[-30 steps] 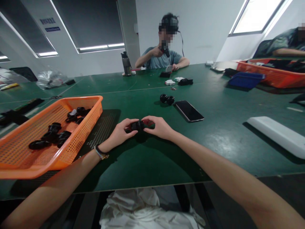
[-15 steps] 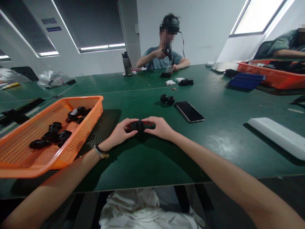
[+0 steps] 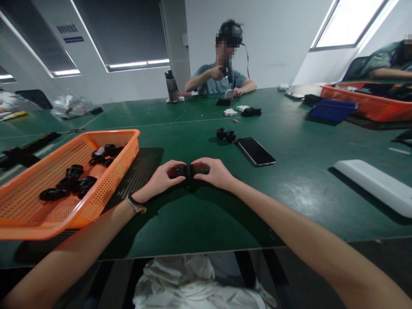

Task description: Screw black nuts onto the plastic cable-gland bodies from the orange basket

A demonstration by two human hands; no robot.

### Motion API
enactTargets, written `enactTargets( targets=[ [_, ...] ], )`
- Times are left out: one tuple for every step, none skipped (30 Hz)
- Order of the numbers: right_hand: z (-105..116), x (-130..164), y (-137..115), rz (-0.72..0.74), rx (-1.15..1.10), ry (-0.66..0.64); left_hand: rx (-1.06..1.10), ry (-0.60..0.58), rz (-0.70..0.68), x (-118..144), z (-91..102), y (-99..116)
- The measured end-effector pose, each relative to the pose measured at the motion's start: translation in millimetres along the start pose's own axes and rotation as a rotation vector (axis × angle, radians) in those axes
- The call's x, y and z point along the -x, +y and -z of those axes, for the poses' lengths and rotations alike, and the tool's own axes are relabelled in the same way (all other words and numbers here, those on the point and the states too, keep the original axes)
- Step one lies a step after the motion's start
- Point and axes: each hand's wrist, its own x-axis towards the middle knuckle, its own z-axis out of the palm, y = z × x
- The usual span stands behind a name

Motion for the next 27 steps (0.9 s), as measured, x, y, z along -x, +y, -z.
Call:
enactTargets(
  targets=[
    [-0.2, 0.0, 0.4, -0.002, 0.002, 0.001, 0.0, -0.003, 0.003, -0.1, 0.0, -0.1],
    [-0.4, -0.1, 0.9, -0.004, 0.002, 0.002, 0.0, -0.004, 0.008, -0.2, -0.1, -0.2],
    [-0.8, -0.2, 1.6, -0.005, 0.002, 0.004, 0.0, -0.005, 0.013, -0.4, -0.3, -0.5],
    [-1.2, -0.3, 2.4, -0.005, 0.002, 0.006, 0.001, -0.006, 0.018, -0.4, -0.5, -0.7],
    [-1.6, -0.4, 3.2, -0.004, 0.003, 0.007, 0.004, -0.006, 0.022, -0.4, -0.8, -0.9],
    [-2.0, -0.6, 4.0, -0.003, 0.003, 0.009, 0.01, -0.005, 0.026, -0.3, -1.1, -1.0],
    [-2.4, -0.7, 4.9, -0.001, 0.002, 0.009, 0.016, -0.003, 0.03, -0.1, -1.5, -1.0],
    [-2.8, -0.8, 5.6, 0.001, 0.0, 0.009, 0.025, 0.0, 0.034, 0.2, -1.7, -0.9],
    [-3.2, -0.9, 6.3, 0.003, -0.003, 0.007, 0.034, 0.001, 0.035, 0.5, -1.9, -0.5],
    [-3.5, -1.0, 6.8, 0.005, -0.007, 0.003, 0.041, 0.001, 0.032, 0.9, -2.1, -0.1],
    [-3.8, -0.9, 7.2, 0.005, -0.012, -0.001, 0.043, 0.0, 0.026, 1.2, -2.1, 0.3],
    [-4.0, -0.9, 7.5, 0.005, -0.015, -0.006, 0.043, -0.004, 0.019, 1.4, -2.0, 0.7],
    [-4.1, -0.8, 7.7, 0.005, -0.016, -0.01, 0.04, -0.008, 0.012, 1.6, -1.9, 1.1],
    [-4.1, -0.6, 7.9, 0.004, -0.016, -0.012, 0.037, -0.011, 0.008, 1.7, -1.7, 1.3],
    [-4.0, -0.4, 8.0, 0.004, -0.015, -0.013, 0.035, -0.014, 0.008, 1.7, -1.5, 1.3],
    [-3.7, -0.3, 8.1, 0.007, -0.015, -0.013, 0.037, -0.016, 0.012, 1.6, -1.4, 1.1],
    [-3.4, -0.2, 8.2, 0.013, -0.015, -0.016, 0.041, -0.018, 0.017, 1.4, -1.2, 0.7],
    [-3.1, -0.1, 8.4, 0.02, -0.018, -0.018, 0.047, -0.018, 0.022, 1.2, -1.1, 0.2],
    [-2.8, -0.1, 8.7, 0.027, -0.021, -0.017, 0.053, -0.019, 0.026, 1.0, -1.1, -0.3],
    [-2.6, -0.2, 8.9, 0.032, -0.026, -0.015, 0.058, -0.02, 0.029, 0.8, -1.1, -0.9],
    [-2.5, -0.3, 9.2, 0.034, -0.03, -0.01, 0.061, -0.02, 0.031, 0.6, -1.2, -1.4],
    [-2.6, -0.5, 9.5, 0.033, -0.034, -0.002, 0.062, -0.021, 0.031, 0.5, -1.2, -1.7],
    [-2.9, -0.6, 9.8, 0.029, -0.039, 0.004, 0.063, -0.021, 0.031, 0.4, -1.3, -1.8],
    [-3.4, -0.7, 10.0, 0.023, -0.046, 0.009, 0.065, -0.022, 0.032, 0.3, -1.4, -1.8],
    [-3.9, -0.8, 10.0, 0.014, -0.055, 0.012, 0.067, -0.023, 0.032, 0.3, -1.4, -1.6],
    [-4.4, -0.8, 10.0, 0.005, -0.068, 0.014, 0.071, -0.023, 0.034, 0.3, -1.4, -1.3],
    [-4.9, -0.7, 9.9, -0.003, -0.081, 0.016, 0.074, -0.025, 0.035, 0.4, -1.4, -1.0]
  ],
)
